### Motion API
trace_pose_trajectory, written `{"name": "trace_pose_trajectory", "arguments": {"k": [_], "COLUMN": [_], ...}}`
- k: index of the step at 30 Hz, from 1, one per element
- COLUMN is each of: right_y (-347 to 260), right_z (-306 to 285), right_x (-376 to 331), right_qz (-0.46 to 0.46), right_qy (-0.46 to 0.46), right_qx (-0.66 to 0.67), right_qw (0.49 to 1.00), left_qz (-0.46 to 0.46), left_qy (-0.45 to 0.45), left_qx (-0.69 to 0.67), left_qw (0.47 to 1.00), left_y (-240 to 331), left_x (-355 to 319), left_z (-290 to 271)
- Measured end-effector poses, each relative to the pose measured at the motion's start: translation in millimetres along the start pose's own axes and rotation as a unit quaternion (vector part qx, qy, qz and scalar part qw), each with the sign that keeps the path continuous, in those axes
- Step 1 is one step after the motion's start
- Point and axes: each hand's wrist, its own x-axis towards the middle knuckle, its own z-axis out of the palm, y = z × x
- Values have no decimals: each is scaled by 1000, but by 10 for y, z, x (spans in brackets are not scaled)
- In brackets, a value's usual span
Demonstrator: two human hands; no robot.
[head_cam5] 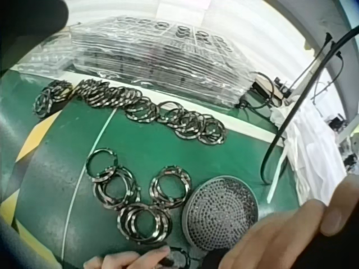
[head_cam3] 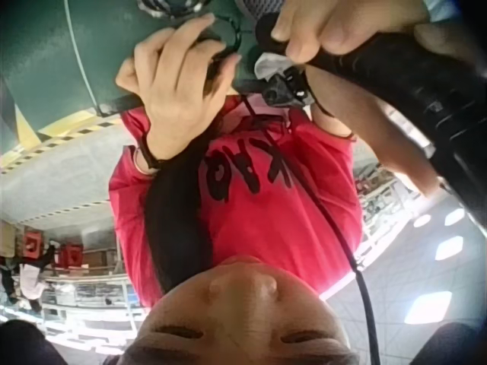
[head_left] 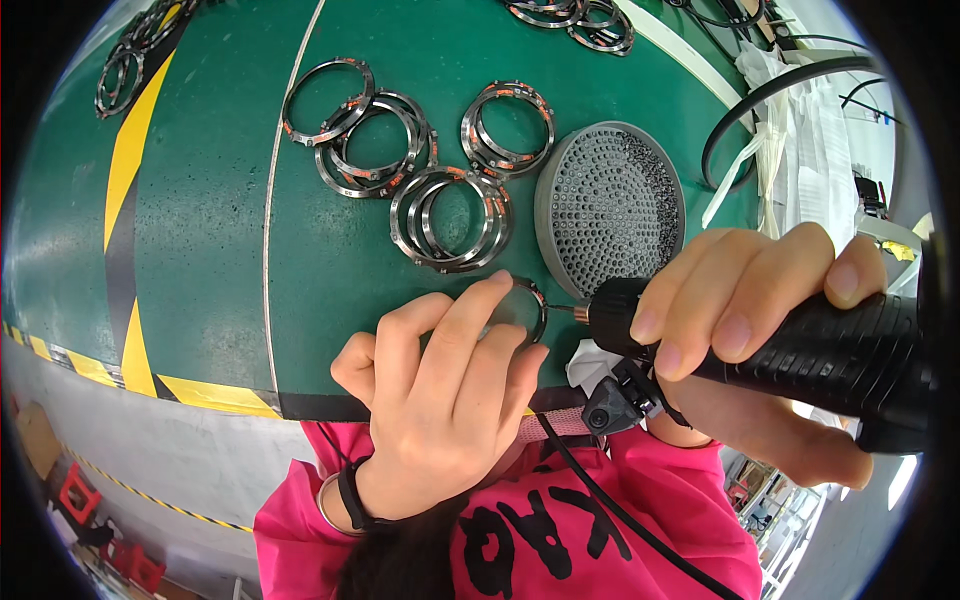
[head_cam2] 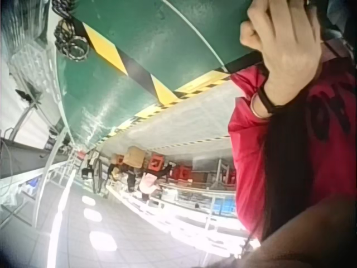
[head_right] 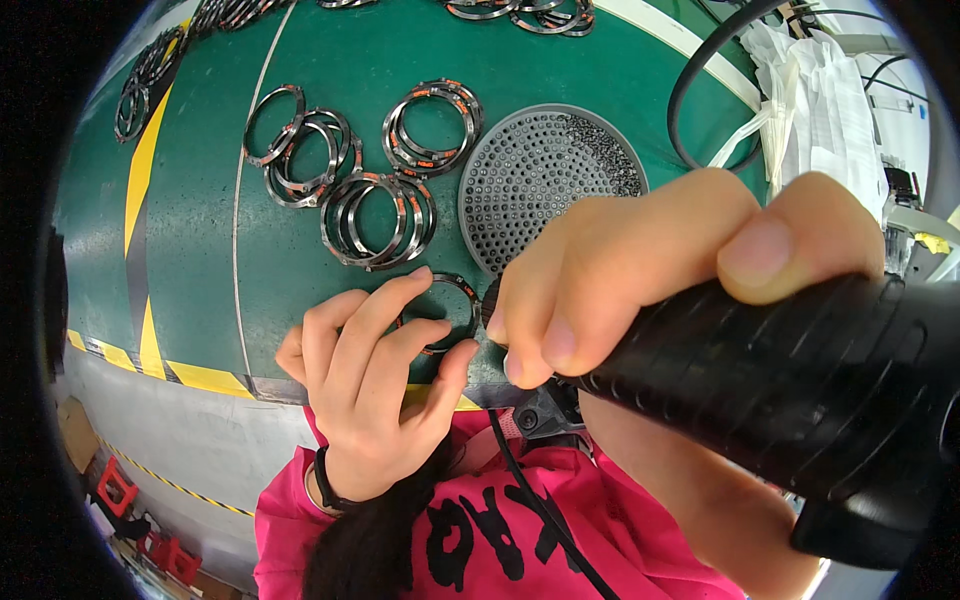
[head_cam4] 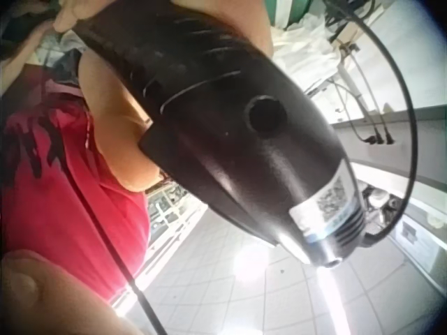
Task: Assemble small circular electronic components using an electric screwdriver and place them in plastic trays.
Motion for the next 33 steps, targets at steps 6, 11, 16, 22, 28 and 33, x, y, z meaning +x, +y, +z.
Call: {"name": "trace_pose_trajectory", "arguments": {"k": [6, 11, 16, 22, 28, 33], "right_y": [127, 1, -11, -20, 167, -18], "right_z": [8, 4, 52, 72, 57, 67], "right_x": [43, -52, -28, -80, 20, -150], "right_qz": [-12, -24, -37, -55, -71, -84], "right_qy": [11, 16, 22, 31, 44, 57], "right_qx": [1, 1, 2, -2, -4, -9], "right_qw": [1000, 1000, 999, 998, 996, 995], "left_qz": [-3, -10, -14, -17, -22, -34], "left_qy": [-3, 6, -1, -15, -24, -28], "left_qx": [-6, -26, -29, -39, -34, -14], "left_qw": [1000, 1000, 999, 999, 999, 999], "left_y": [9, 12, 18, 12, 16, 54], "left_x": [-8, 6, 24, 27, 34, 58], "left_z": [12, 7, 2, -14, -11, -26]}}
